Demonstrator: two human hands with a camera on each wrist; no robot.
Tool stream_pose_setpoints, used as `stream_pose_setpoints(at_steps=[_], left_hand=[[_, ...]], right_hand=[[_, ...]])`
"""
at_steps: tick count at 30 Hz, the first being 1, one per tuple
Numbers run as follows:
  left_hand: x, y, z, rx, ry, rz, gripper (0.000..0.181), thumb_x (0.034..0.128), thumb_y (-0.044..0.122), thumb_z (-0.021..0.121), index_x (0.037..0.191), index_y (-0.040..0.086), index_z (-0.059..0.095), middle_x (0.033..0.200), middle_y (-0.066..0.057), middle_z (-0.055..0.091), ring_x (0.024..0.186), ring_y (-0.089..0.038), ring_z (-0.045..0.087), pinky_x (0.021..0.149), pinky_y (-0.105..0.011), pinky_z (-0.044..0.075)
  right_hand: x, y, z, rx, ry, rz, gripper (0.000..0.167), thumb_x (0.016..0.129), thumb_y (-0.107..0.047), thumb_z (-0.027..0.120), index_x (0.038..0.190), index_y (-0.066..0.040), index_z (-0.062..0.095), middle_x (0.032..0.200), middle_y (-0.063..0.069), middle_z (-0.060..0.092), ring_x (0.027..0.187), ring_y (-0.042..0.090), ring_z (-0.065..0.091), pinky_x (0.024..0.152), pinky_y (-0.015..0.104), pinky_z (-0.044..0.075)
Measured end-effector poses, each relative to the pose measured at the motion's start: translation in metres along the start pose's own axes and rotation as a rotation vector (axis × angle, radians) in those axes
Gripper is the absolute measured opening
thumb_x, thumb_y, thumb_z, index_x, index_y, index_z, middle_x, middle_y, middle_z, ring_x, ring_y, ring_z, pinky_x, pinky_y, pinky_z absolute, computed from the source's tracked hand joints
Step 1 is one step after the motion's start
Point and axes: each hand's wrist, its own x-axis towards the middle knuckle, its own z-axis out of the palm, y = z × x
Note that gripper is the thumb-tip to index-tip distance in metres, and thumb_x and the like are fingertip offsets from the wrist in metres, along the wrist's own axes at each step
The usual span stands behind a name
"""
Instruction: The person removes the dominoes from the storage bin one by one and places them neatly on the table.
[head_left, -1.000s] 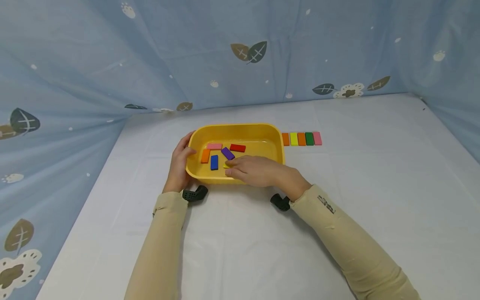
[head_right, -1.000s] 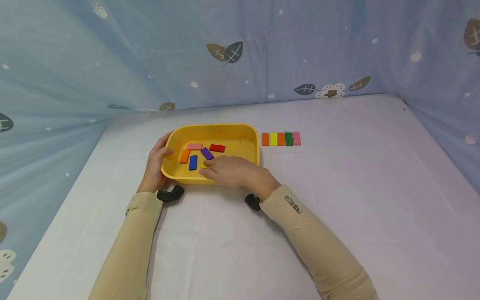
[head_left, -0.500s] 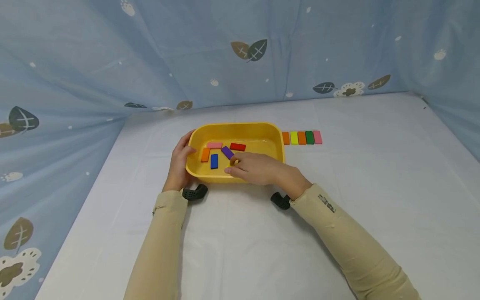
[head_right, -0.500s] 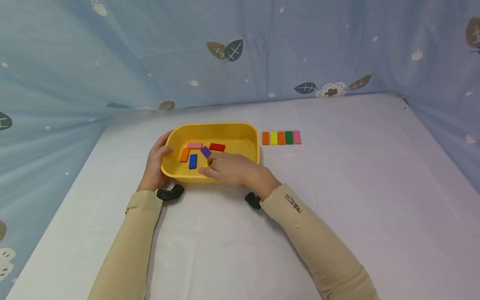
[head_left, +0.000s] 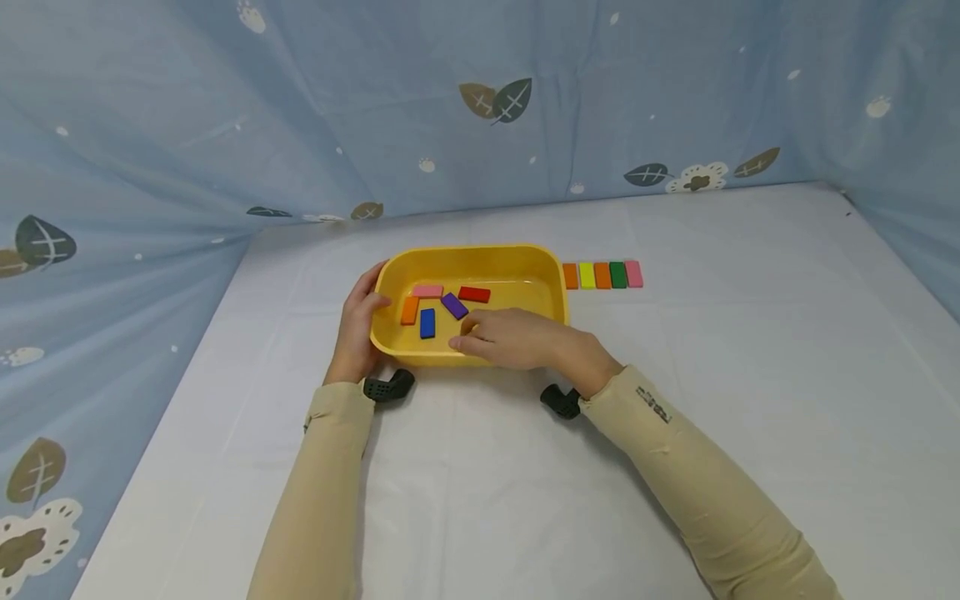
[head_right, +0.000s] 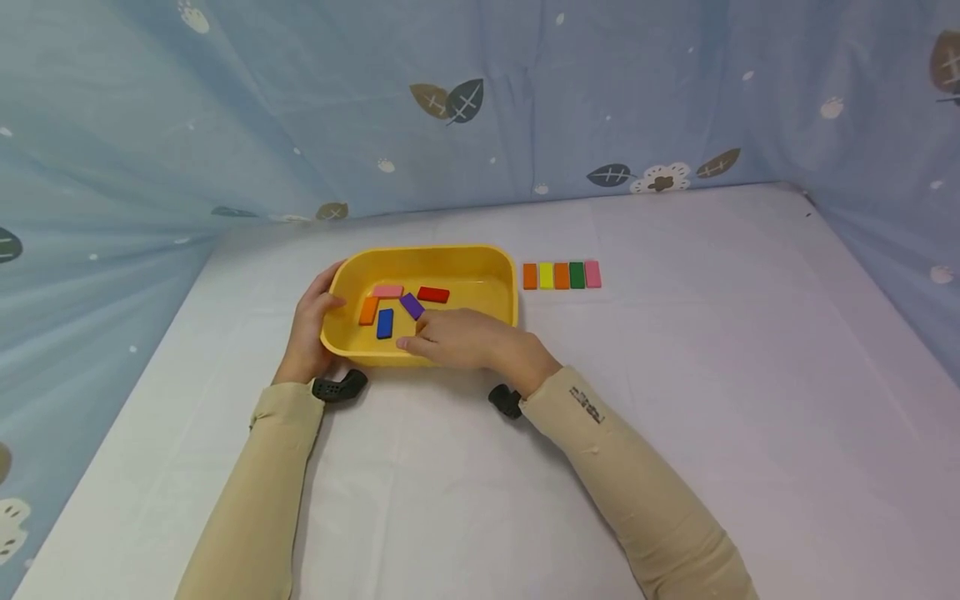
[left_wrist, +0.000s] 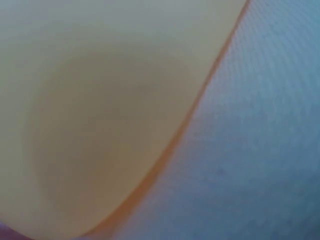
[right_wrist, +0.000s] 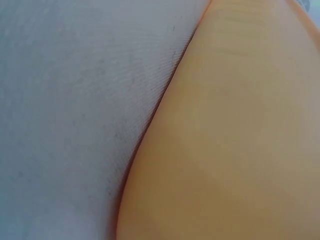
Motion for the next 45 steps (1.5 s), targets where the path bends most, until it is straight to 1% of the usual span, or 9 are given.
stream_pose_setpoints(at_steps=[4,7,10,18,30,35,38,41,45], left_hand=[[-0.001,0.002,0.001,-0.002,-0.005,0.006,0.052,0.0827,0.006,0.038,0.132,0.024,0.042,0.134,0.006,0.038,0.12,-0.017,0.038,0.1,-0.031,0.033],[-0.001,0.003,0.001,-0.006,-0.005,0.009,0.053,0.0828,0.005,0.038,0.132,0.023,0.042,0.135,0.006,0.038,0.12,-0.017,0.038,0.1,-0.031,0.032],[-0.002,0.003,0.001,-0.009,0.0,-0.002,0.053,0.083,0.005,0.038,0.132,0.023,0.042,0.135,0.006,0.038,0.12,-0.017,0.037,0.1,-0.032,0.032],[-0.001,0.002,0.001,0.006,0.007,-0.003,0.052,0.0827,0.006,0.039,0.132,0.024,0.042,0.135,0.007,0.038,0.12,-0.016,0.038,0.1,-0.03,0.033],[-0.002,0.005,0.001,-0.003,-0.007,0.002,0.053,0.0829,0.005,0.037,0.133,0.022,0.041,0.135,0.006,0.037,0.121,-0.017,0.037,0.1,-0.032,0.032],[-0.002,0.004,0.002,0.011,-0.002,-0.006,0.053,0.083,0.006,0.037,0.133,0.023,0.041,0.135,0.007,0.037,0.121,-0.017,0.037,0.101,-0.032,0.032],[-0.001,0.003,0.001,0.011,0.0,-0.006,0.053,0.0831,0.005,0.037,0.132,0.024,0.042,0.135,0.007,0.037,0.121,-0.016,0.037,0.1,-0.031,0.032],[0.001,0.0,0.001,0.005,0.003,-0.008,0.053,0.083,0.005,0.037,0.132,0.024,0.042,0.135,0.007,0.038,0.12,-0.016,0.037,0.1,-0.03,0.032],[0.003,-0.002,-0.001,0.006,0.004,-0.002,0.052,0.083,0.006,0.037,0.131,0.025,0.043,0.134,0.007,0.038,0.119,-0.015,0.038,0.1,-0.029,0.033]], right_hand=[[0.0,0.001,-0.002,0.037,-0.001,-0.029,0.046,0.09,-0.05,0.032,0.1,-0.015,0.06,0.089,-0.004,0.056,0.081,0.01,0.052,0.076,0.026,0.042],[0.0,0.002,-0.004,0.05,-0.006,-0.058,0.039,0.092,-0.046,0.034,0.083,-0.016,0.059,0.067,-0.002,0.048,0.068,0.013,0.049,0.064,0.027,0.04],[0.0,0.003,-0.005,0.045,-0.011,-0.081,0.037,0.092,-0.044,0.035,0.08,-0.017,0.058,0.061,-0.003,0.041,0.065,0.013,0.048,0.063,0.027,0.039],[-0.003,0.007,-0.01,0.107,-0.005,-0.122,0.028,0.092,-0.033,0.042,0.107,-0.025,0.063,0.097,-0.015,0.058,0.086,0.006,0.05,0.083,0.022,0.04],[-0.005,0.009,-0.013,0.202,-0.069,-0.123,0.029,0.091,-0.034,0.044,0.114,-0.031,0.06,0.11,-0.019,0.054,0.1,0.001,0.047,0.09,0.022,0.037],[-0.006,0.013,-0.014,0.228,-0.055,-0.18,0.029,0.089,-0.036,0.048,0.115,-0.034,0.059,0.105,-0.017,0.057,0.091,0.002,0.05,0.081,0.021,0.041],[-0.006,0.015,-0.014,0.235,-0.017,-0.212,0.028,0.089,-0.031,0.049,0.114,-0.031,0.061,0.076,-0.01,0.057,0.066,0.008,0.048,0.064,0.022,0.041],[-0.006,0.017,-0.015,0.23,0.018,-0.223,0.027,0.089,-0.027,0.05,0.112,-0.026,0.062,0.055,-0.002,0.042,0.049,0.015,0.037,0.052,0.026,0.034],[-0.007,0.017,-0.016,0.231,0.069,-0.19,0.024,0.087,-0.026,0.056,0.109,-0.024,0.064,0.064,-0.006,0.048,0.057,0.014,0.045,0.055,0.024,0.039]])
